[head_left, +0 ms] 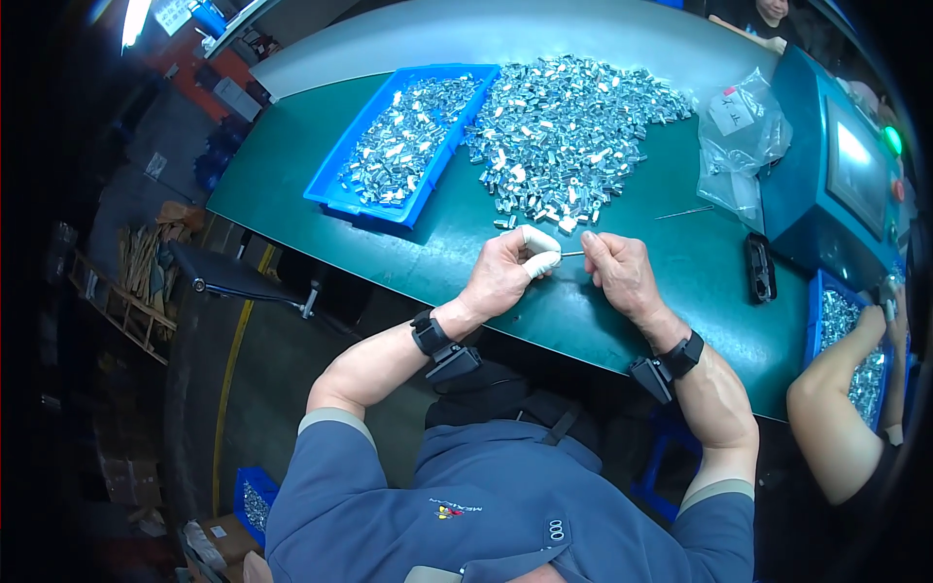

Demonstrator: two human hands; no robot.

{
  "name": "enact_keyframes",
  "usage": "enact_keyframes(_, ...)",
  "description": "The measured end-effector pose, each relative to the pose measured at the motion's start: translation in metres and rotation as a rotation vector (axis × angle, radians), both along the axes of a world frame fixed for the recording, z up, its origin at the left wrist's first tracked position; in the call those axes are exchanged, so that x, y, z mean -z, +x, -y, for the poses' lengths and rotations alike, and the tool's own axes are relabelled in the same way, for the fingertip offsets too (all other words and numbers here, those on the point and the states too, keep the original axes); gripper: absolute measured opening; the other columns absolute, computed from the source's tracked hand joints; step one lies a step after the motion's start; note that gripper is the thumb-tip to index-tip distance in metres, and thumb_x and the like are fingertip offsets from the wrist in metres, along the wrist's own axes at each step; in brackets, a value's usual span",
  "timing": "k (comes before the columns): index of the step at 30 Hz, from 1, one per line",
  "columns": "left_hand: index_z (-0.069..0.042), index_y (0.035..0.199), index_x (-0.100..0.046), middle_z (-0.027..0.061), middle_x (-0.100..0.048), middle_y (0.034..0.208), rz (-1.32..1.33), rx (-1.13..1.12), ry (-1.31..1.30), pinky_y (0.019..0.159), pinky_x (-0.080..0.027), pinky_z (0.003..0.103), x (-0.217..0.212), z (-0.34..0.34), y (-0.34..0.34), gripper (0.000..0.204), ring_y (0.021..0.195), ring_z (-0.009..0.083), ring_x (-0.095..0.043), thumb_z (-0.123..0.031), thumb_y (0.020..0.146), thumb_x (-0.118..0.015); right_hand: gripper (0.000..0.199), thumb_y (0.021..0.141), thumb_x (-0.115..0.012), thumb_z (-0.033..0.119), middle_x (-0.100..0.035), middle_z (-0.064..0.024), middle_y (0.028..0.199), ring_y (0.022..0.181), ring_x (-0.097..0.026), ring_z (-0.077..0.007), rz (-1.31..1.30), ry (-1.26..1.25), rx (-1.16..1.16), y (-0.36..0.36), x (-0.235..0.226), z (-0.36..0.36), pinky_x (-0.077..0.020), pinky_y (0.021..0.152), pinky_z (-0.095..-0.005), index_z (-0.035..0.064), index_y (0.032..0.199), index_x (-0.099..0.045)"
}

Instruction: The person picks up a metal part and a metal rod by hand, slides the part onto the rod, and places the assembled piece into a blue tray, repeating this process throughout the video.

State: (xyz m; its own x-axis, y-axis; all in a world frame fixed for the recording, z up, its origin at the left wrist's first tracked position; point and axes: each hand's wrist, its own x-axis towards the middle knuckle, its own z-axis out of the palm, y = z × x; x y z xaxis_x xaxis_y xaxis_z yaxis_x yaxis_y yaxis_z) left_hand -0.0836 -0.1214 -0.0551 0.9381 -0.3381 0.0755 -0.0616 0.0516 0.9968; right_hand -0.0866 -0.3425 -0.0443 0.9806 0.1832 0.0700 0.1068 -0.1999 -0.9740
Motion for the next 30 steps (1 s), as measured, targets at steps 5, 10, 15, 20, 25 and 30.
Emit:
enact_keyframes(5, -0.004, 0.105, -0.070, 0.0013, -0.070, 0.090, 0.168, -0.156, 0.157, 0.075, -0.053, 0.025, -0.011, -0.030, 0.013, 0.009, 0.082, 0.0076, -0.064, -0.007, 0.097, -0.073, 0.049, 0.107, -0.060, 0.038, -0.056, 0.0008, 0.059, 0.054, -0.050, -0.0064, 0.045, 0.079, 0.135, 0.009, 0.005, 0.011, -0.0376, 0.051, -0.0262, 0.0033, 0.072, -0.064)
enact_keyframes(10, -0.003, 0.111, -0.071, 0.0045, -0.074, 0.098, 0.391, -0.469, 0.436, 0.080, -0.055, 0.029, -0.041, -0.133, 0.077, 0.019, 0.087, 0.0103, -0.067, -0.012, 0.095, -0.076, 0.047, 0.107, -0.060, 0.038, -0.056, 0.0008, 0.060, 0.056, -0.049, -0.0063, 0.060, 0.143, 0.196, 0.011, -0.001, 0.010, -0.0373, 0.052, -0.0248, 0.0046, 0.074, -0.063)
enact_keyframes(15, -0.007, 0.119, -0.072, 0.0143, -0.073, 0.111, 0.756, -0.488, 0.919, 0.090, -0.055, 0.041, -0.060, -0.138, 0.077, 0.035, 0.103, 0.0327, -0.070, -0.015, 0.086, -0.081, 0.046, 0.107, -0.061, 0.037, -0.058, 0.0009, 0.061, 0.056, -0.050, -0.0064, 0.052, 0.112, 0.182, 0.008, 0.001, 0.010, -0.0387, 0.053, -0.0246, 0.0040, 0.076, -0.065)
enact_keyframes(20, -0.009, 0.101, -0.073, 0.0088, -0.065, 0.094, 0.764, -0.112, 1.023, 0.084, -0.053, 0.042, -0.027, -0.067, 0.044, 0.021, 0.096, 0.0310, -0.064, -0.017, 0.083, -0.082, 0.040, 0.105, -0.064, 0.033, -0.061, 0.0007, 0.065, 0.059, -0.053, -0.0064, 0.021, 0.061, 0.120, 0.006, 0.003, 0.010, -0.0416, 0.056, -0.0238, 0.0026, 0.080, -0.067)
enact_keyframes(25, -0.008, 0.096, -0.073, 0.0075, -0.064, 0.091, 0.765, -0.142, 0.965, 0.081, -0.053, 0.042, -0.020, -0.070, 0.048, 0.017, 0.093, 0.0296, -0.064, -0.012, 0.081, -0.082, 0.026, 0.101, -0.069, 0.025, -0.066, 0.0006, 0.073, 0.067, -0.056, -0.0056, 0.037, 0.085, 0.036, 0.008, 0.007, -0.002, -0.0445, 0.061, -0.0233, 0.0017, 0.090, -0.070)
enact_keyframes(30, -0.007, 0.097, -0.073, 0.0086, -0.067, 0.091, 0.818, -0.101, 0.750, 0.074, -0.054, 0.039, -0.037, -0.039, 0.023, 0.018, 0.087, 0.0280, -0.066, -0.004, 0.081, -0.082, 0.023, 0.101, -0.069, 0.023, -0.066, 0.0006, 0.074, 0.068, -0.056, -0.0056, 0.030, 0.047, 0.048, 0.005, 0.005, 0.001, -0.0444, 0.061, -0.0238, 0.0014, 0.092, -0.070)
